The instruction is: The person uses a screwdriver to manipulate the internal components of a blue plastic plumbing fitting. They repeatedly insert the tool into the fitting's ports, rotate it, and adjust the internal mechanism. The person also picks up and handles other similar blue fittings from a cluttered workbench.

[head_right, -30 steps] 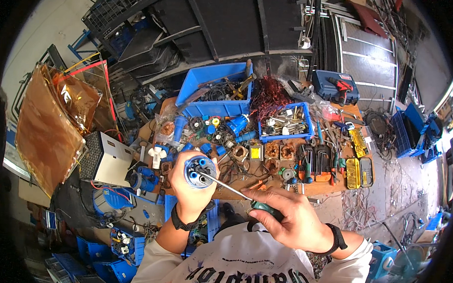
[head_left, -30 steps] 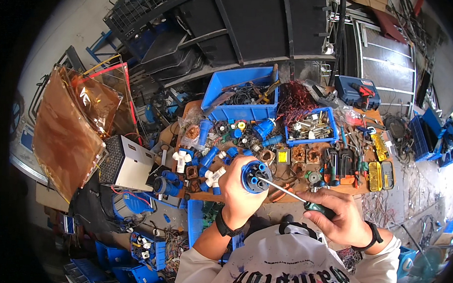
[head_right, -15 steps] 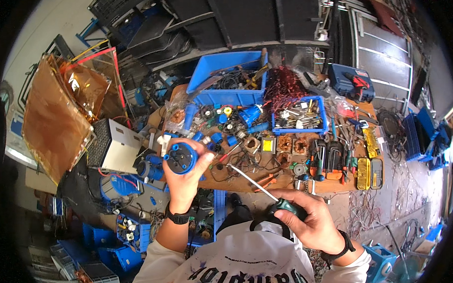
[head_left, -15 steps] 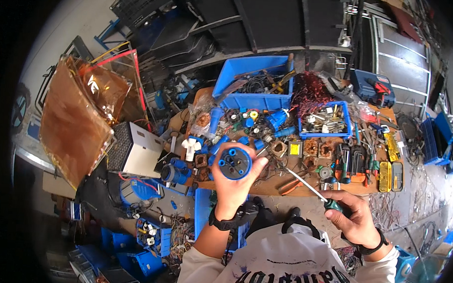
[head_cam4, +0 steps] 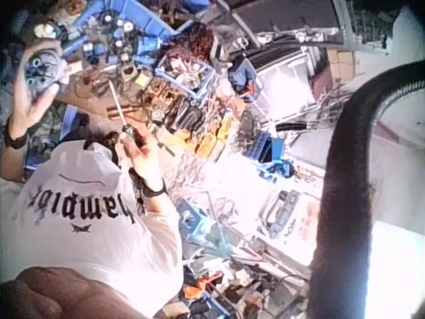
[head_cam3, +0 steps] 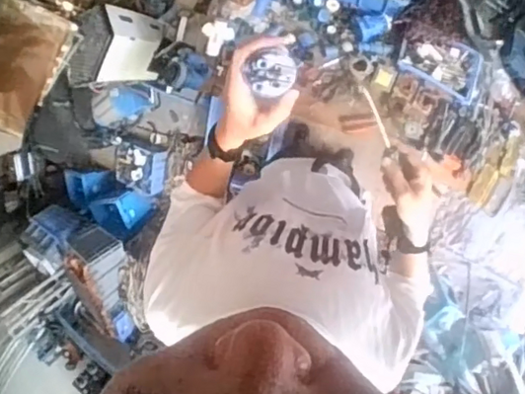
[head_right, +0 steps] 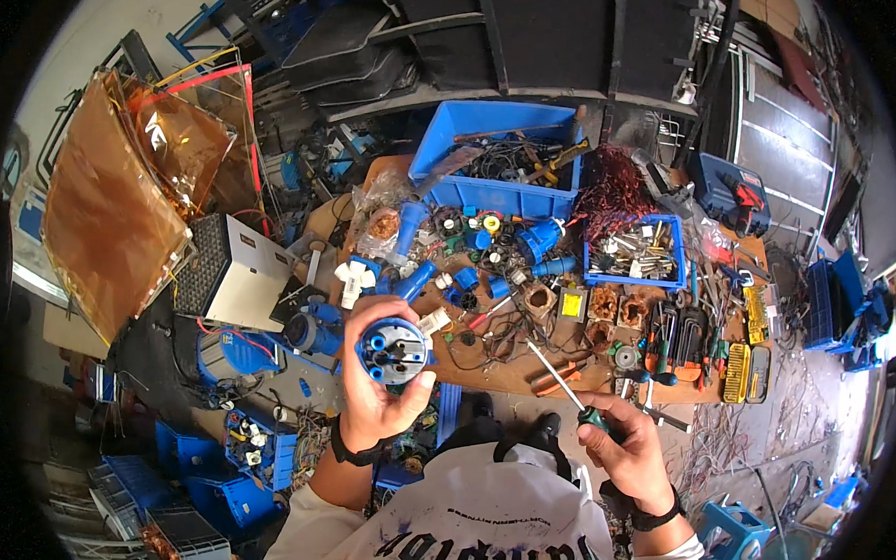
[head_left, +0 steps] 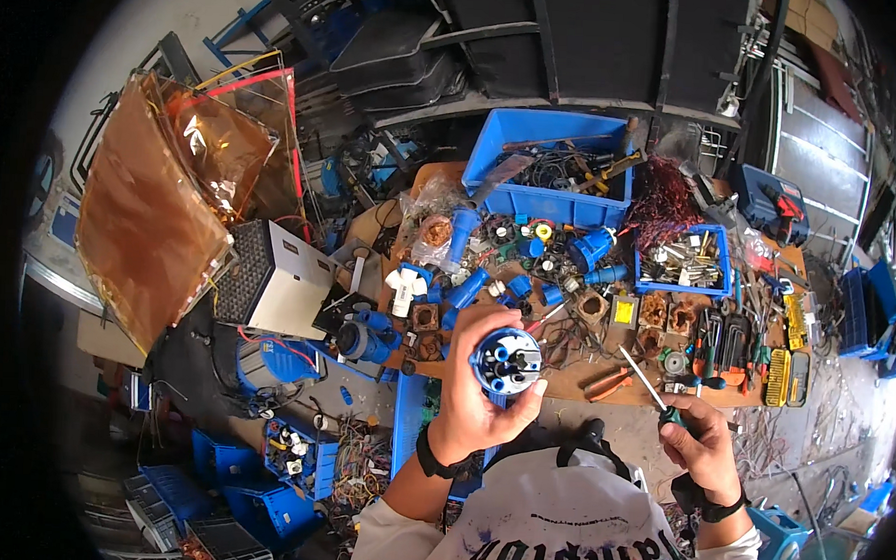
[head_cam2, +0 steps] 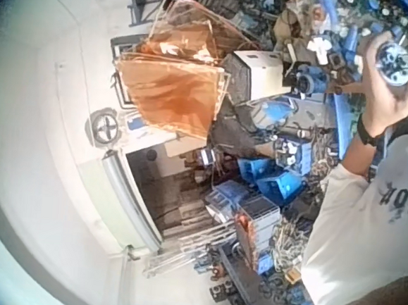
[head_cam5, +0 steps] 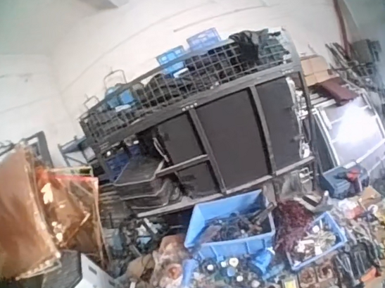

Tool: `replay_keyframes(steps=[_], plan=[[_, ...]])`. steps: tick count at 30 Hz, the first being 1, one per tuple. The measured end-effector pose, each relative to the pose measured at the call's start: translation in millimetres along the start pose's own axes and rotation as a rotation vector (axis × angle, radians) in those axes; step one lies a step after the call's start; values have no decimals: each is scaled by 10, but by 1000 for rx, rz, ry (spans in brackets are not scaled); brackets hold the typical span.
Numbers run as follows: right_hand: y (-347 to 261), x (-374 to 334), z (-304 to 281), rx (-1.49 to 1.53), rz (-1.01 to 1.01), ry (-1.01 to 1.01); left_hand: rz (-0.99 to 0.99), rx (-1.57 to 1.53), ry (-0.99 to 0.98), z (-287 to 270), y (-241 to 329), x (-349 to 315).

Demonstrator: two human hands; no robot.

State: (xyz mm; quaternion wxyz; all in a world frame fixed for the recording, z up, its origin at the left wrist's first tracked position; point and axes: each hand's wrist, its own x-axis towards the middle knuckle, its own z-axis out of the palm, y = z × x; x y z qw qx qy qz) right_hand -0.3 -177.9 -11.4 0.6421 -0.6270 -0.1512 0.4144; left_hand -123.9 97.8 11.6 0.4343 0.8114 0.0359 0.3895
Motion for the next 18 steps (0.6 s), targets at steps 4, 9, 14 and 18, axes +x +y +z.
replay_keyframes(steps=[4, 9, 14, 18], plan=[[27, 190, 330, 4, 4, 53, 26, 51, 21, -289, -244, 87], [130, 375, 720, -1, -16, 96, 39, -28, 26, -556, -607, 156], [132, 447, 1057, -50, 18, 160, 4, -152, -15, -689, -911, 195], [86, 463, 1184, -46, 66, 203, 44, -199, -45, -708, -1026, 246]])
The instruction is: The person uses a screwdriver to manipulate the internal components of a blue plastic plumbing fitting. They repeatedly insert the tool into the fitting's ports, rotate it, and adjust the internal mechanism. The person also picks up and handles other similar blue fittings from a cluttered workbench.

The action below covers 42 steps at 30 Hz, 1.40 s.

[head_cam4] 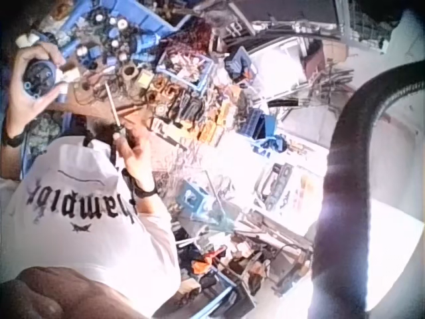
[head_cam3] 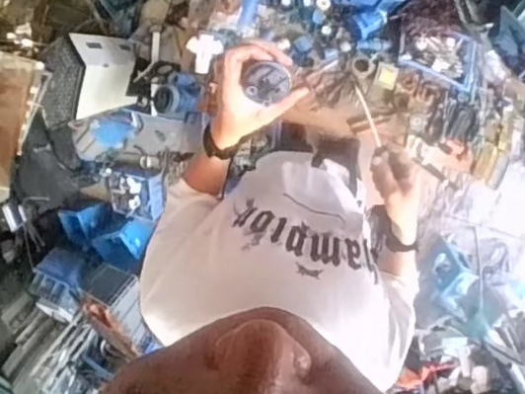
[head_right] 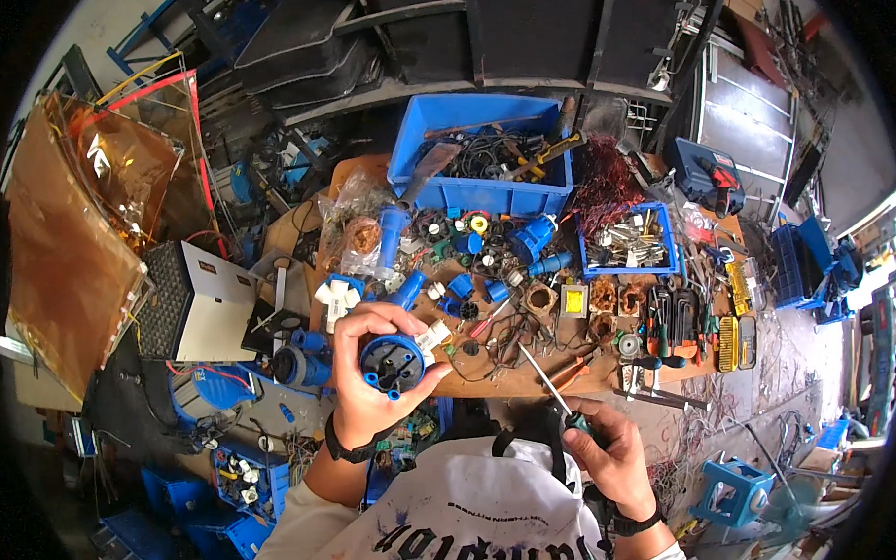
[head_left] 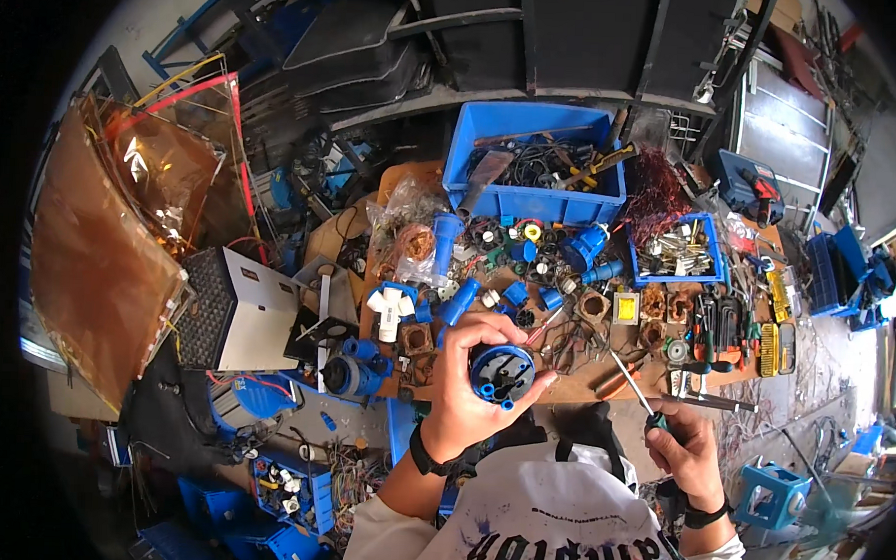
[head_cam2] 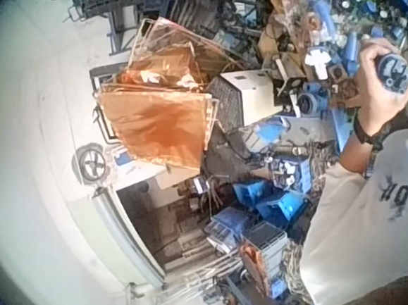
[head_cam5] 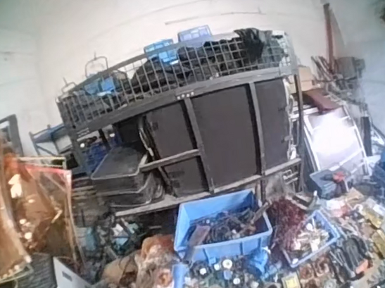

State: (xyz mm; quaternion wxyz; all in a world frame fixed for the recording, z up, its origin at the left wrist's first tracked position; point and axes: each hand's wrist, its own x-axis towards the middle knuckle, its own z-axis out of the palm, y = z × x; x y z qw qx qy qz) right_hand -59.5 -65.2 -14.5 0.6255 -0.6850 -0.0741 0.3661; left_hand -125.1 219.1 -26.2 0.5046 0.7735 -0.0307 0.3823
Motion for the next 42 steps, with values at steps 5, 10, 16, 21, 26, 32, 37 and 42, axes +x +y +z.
replay_keyframes(steps=[5, 10, 16, 21, 26, 32, 37, 42], plan=[[-16, 57, 49, -16, -1, 35, 115, 184, -19, -77, 19, 126], [-52, 79, 61, 26, -30, 21, -442, -431, 199, -120, -63, 233], [-43, 85, 31, 60, -44, 18, -799, -1266, 149, -150, -24, 365], [-155, 32, -7, -35, -94, -74, -857, -1489, 210, -56, -1, 389], [-249, 17, 71, -153, -298, -76, -892, -1525, 295, 83, 112, 439], [-304, 51, 148, -344, -790, 15, -844, -1489, 152, 222, 272, 411], [-468, 80, 217, -433, -853, 67, -686, -1259, 128, 324, 434, 353], [-555, 44, 167, 161, -753, -128, -560, -1045, 15, 358, 451, 264]])
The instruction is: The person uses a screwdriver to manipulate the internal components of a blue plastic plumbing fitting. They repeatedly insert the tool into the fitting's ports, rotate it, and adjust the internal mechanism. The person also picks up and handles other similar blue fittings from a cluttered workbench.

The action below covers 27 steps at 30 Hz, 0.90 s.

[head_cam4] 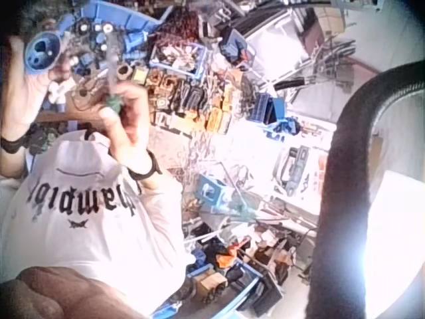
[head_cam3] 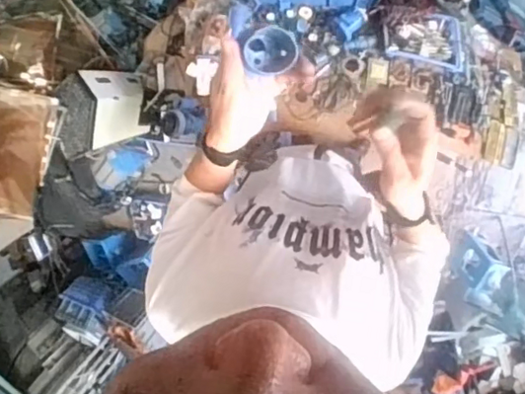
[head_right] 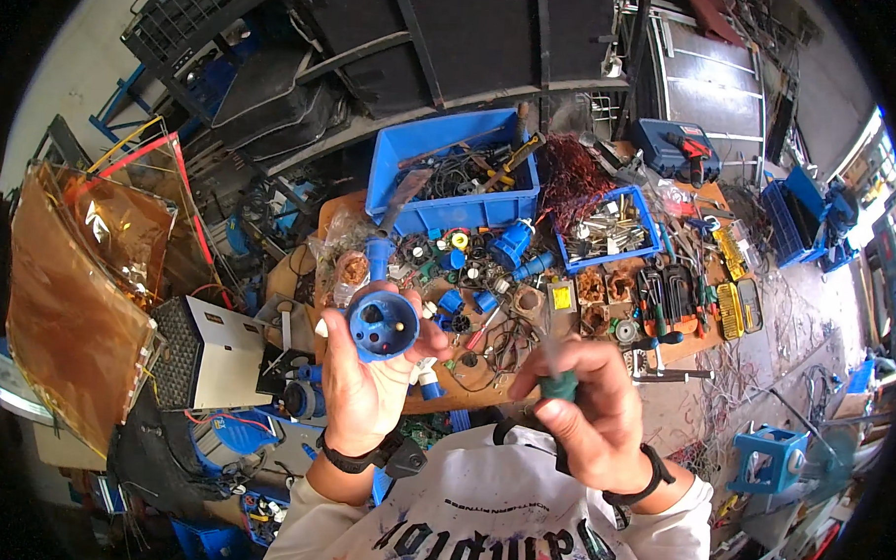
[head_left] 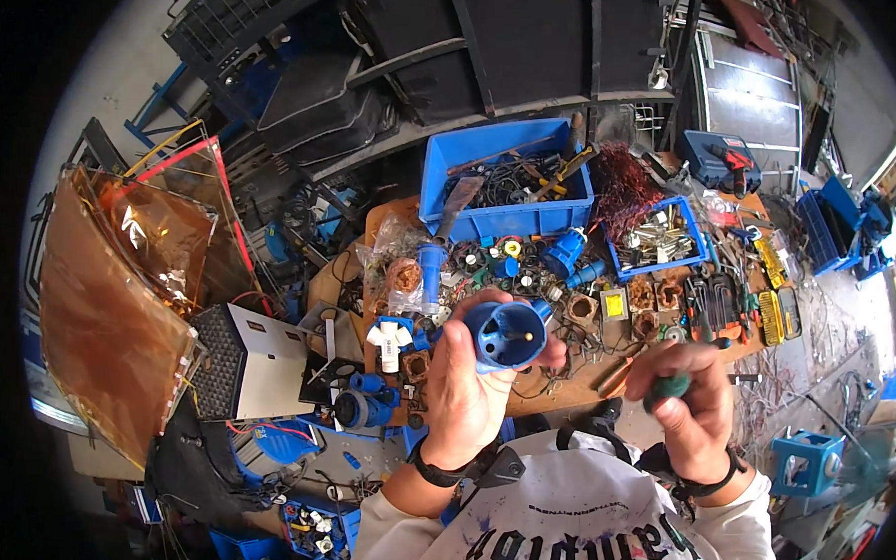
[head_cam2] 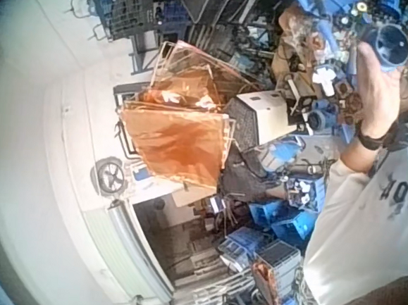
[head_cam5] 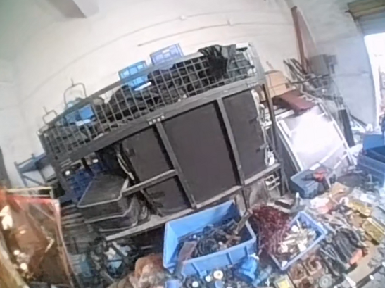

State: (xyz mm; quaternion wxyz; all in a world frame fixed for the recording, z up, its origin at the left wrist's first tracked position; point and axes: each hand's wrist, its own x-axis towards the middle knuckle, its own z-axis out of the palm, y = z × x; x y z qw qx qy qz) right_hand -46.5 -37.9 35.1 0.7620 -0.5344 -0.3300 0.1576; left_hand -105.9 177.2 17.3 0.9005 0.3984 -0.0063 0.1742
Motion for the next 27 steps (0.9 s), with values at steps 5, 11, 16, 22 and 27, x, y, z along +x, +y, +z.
replay_keyframes(steps=[5, 11, 16, 22, 27], plan=[[-138, 155, 105, 144, -312, 110, 90, 354, -46, 33, -45, -89], [15, 264, 273, 101, -510, 90, 62, 366, -68, 171, -71, -133], [-4, 263, 309, 101, -566, 111, 30, 384, -24, 218, -80, -170], [-67, 181, 240, -210, -545, 10, -5, 303, 48, 274, -74, -199], [-48, 229, 301, 14, -741, 201, -67, 184, 139, 157, -78, -162]])
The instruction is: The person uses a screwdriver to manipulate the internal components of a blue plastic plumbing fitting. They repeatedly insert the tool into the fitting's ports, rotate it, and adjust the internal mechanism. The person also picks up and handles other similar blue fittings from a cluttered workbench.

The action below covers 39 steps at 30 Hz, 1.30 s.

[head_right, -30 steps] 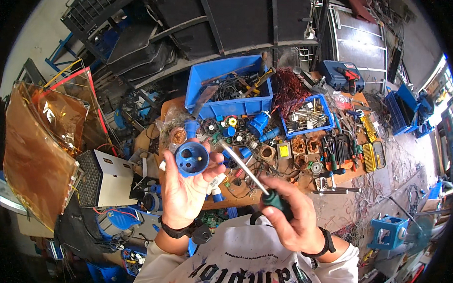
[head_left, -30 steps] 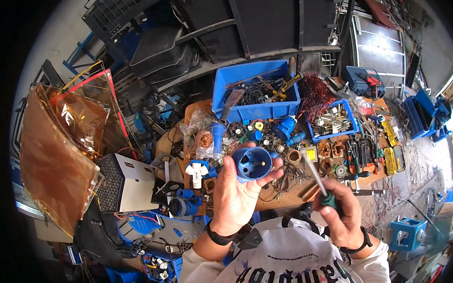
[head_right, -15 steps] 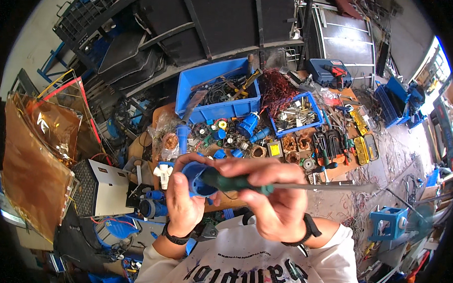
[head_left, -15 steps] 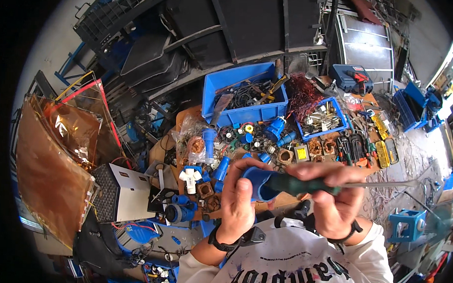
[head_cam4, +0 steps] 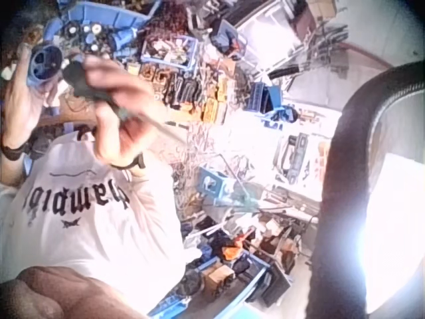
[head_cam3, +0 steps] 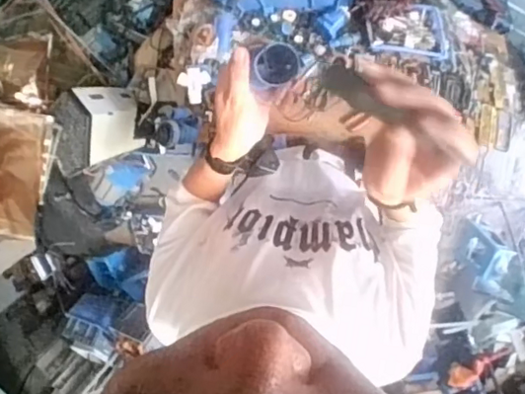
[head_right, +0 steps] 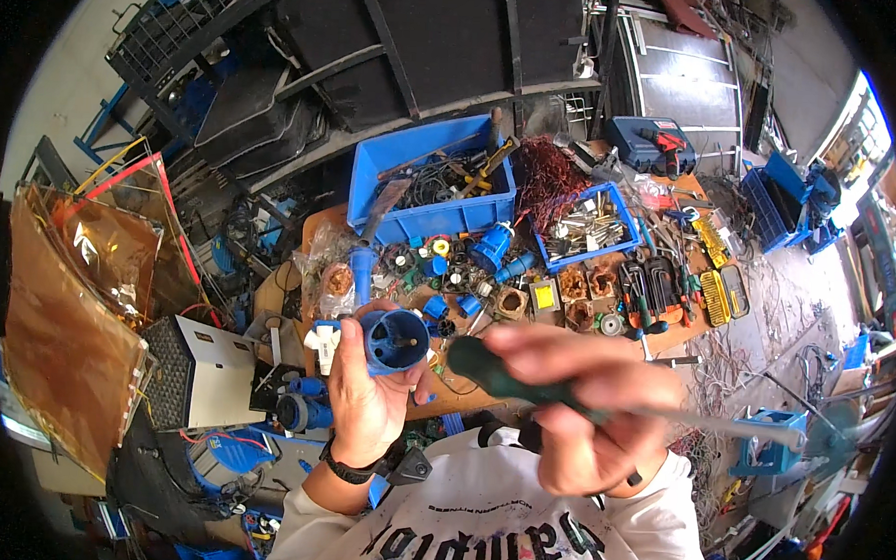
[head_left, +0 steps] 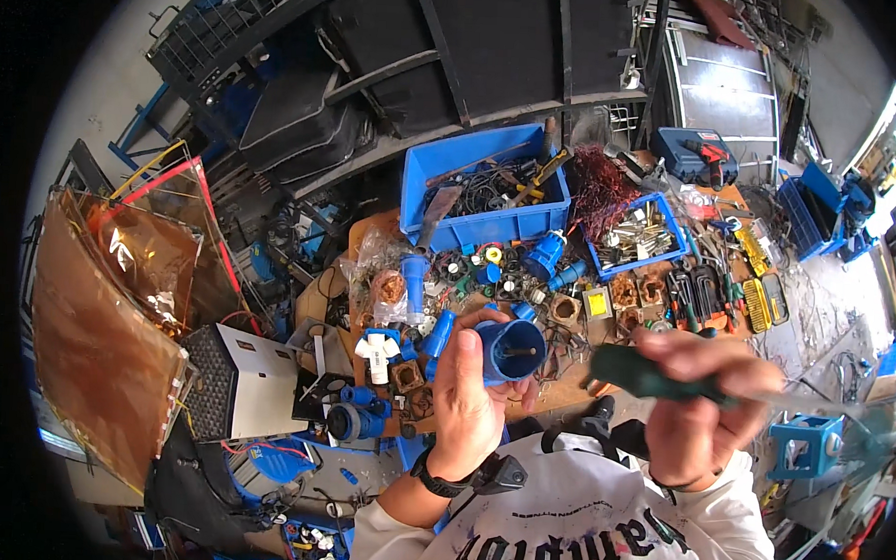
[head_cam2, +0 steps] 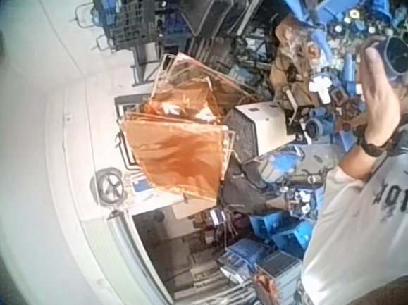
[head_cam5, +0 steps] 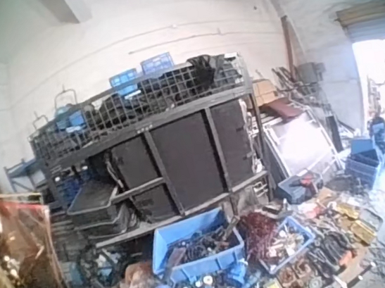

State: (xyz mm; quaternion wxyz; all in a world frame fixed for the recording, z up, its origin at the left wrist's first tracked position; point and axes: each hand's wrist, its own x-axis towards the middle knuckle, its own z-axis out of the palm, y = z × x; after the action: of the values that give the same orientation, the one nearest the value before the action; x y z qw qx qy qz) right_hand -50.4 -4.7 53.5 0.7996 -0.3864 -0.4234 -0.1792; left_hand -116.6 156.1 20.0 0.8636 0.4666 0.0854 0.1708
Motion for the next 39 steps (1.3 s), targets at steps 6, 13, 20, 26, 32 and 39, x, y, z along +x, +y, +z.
replay_keyframes(steps=[6, 13, 20, 26, 32, 39], plan=[[124, -54, -1, -102, 212, -169, 22, 97, -13, 85, 38, -51], [12, 8, -4, -190, 162, -332, 64, 116, 17, 103, 53, -15], [56, 4, 94, 50, -73, -14, 45, 58, -9, 73, 75, -17], [50, 24, 21, 45, -12, -20, 42, 85, -6, 12, 48, 37], [159, 13, -51, -92, 110, -255, 87, 138, -13, 120, 75, 22], [201, -12, -77, -172, 111, -344, 76, 113, -51, 58, 44, 25]])
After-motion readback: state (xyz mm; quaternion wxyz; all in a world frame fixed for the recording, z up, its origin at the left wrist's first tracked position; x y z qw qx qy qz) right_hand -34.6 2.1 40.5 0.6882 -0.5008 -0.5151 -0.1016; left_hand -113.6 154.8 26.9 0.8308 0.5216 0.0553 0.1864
